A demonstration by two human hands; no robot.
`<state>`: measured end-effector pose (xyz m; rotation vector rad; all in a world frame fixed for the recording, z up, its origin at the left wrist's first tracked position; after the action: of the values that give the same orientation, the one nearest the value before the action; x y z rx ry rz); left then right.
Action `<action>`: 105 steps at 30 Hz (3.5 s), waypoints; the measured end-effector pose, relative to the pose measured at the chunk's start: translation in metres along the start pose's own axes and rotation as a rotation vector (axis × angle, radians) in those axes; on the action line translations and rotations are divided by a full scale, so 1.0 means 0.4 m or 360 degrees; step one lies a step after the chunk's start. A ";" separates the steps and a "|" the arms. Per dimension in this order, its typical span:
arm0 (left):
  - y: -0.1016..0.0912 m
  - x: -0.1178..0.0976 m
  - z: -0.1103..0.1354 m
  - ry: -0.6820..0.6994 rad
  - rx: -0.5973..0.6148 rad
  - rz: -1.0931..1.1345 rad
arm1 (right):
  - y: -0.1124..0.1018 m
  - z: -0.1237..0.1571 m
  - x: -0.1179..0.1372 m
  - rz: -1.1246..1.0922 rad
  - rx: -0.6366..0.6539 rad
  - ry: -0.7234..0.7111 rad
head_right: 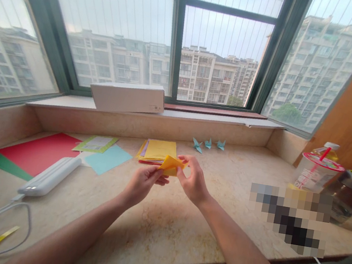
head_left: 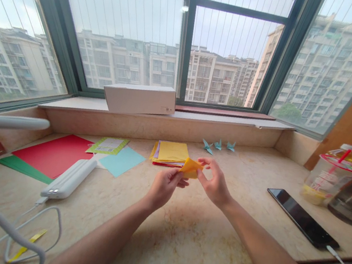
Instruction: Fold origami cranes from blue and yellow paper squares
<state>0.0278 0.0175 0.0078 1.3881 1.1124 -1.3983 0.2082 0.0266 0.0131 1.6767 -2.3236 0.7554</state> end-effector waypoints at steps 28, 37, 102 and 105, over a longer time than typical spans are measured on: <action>-0.012 0.006 -0.016 0.0010 0.0128 0.0019 | -0.021 -0.004 0.007 -0.0458 0.0370 0.0154; -0.006 -0.013 0.020 0.0196 0.0007 -0.0512 | 0.005 0.011 -0.009 -0.0557 0.0288 0.0512; 0.029 0.050 -0.001 -0.0107 -0.0083 0.0022 | 0.087 0.044 0.022 -0.0230 0.0062 0.0285; 0.030 0.040 0.000 -0.0112 -0.0054 0.0074 | 0.076 0.036 0.028 -0.0142 0.0110 0.0218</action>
<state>0.0393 0.0147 -0.0085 1.3229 1.0470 -1.3785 0.1782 0.0172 -0.0032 1.6865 -2.1397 0.9115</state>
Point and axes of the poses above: each hand's wrist, its own z-axis away from the middle knuckle, its own y-axis out of the palm, x = y × z, the point moved 2 cm from there along -z, towards the middle knuckle, and after that the axes turned 15 degrees about -y, right-handed, at the moved point
